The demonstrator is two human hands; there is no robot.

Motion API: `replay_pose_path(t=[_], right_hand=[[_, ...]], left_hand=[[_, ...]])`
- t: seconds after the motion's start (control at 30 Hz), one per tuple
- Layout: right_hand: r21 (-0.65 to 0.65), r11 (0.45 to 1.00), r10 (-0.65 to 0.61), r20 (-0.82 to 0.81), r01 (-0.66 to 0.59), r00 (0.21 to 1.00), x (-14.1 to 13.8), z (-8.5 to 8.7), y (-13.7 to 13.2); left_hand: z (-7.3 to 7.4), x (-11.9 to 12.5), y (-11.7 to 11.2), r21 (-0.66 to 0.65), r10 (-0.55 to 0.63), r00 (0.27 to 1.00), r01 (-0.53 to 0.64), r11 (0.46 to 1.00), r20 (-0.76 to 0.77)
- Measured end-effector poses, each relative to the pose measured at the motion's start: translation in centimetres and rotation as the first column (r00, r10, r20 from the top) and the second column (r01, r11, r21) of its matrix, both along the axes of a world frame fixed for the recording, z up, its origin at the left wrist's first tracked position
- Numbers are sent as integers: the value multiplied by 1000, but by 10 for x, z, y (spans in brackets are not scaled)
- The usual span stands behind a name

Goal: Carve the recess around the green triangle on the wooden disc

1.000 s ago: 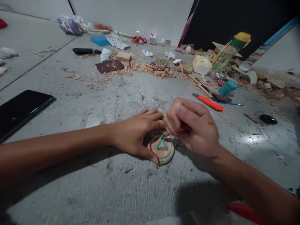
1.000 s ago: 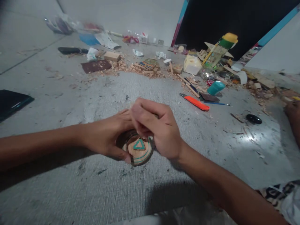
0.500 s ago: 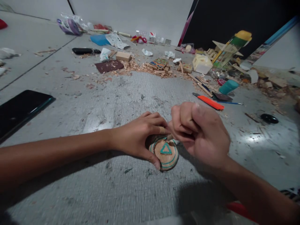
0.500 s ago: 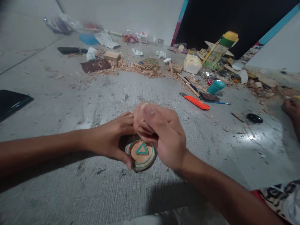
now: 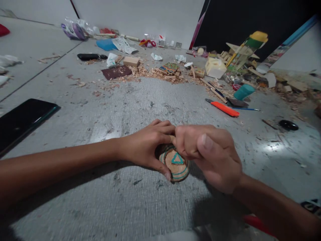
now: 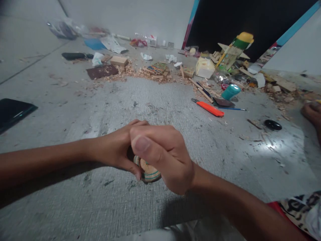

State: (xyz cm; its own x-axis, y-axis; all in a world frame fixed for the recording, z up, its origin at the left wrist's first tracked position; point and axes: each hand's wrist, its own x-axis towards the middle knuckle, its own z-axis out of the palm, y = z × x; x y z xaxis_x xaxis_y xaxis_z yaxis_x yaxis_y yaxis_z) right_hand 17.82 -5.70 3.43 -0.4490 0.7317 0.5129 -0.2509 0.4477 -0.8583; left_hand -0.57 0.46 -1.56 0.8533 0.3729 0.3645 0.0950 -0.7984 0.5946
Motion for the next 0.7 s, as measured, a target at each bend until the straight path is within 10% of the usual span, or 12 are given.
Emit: replay_pose_path(t=[0.4, 0.7], right_hand=[[-118, 975, -201, -102, 189, 974, -14, -10, -8], [-94, 932, -336, 128, 349, 933, -20, -13, 0]], left_hand=[[33, -8, -10, -291, 55, 948, 41, 956, 314], [106, 41, -9, 11, -127, 965, 128, 992, 229]])
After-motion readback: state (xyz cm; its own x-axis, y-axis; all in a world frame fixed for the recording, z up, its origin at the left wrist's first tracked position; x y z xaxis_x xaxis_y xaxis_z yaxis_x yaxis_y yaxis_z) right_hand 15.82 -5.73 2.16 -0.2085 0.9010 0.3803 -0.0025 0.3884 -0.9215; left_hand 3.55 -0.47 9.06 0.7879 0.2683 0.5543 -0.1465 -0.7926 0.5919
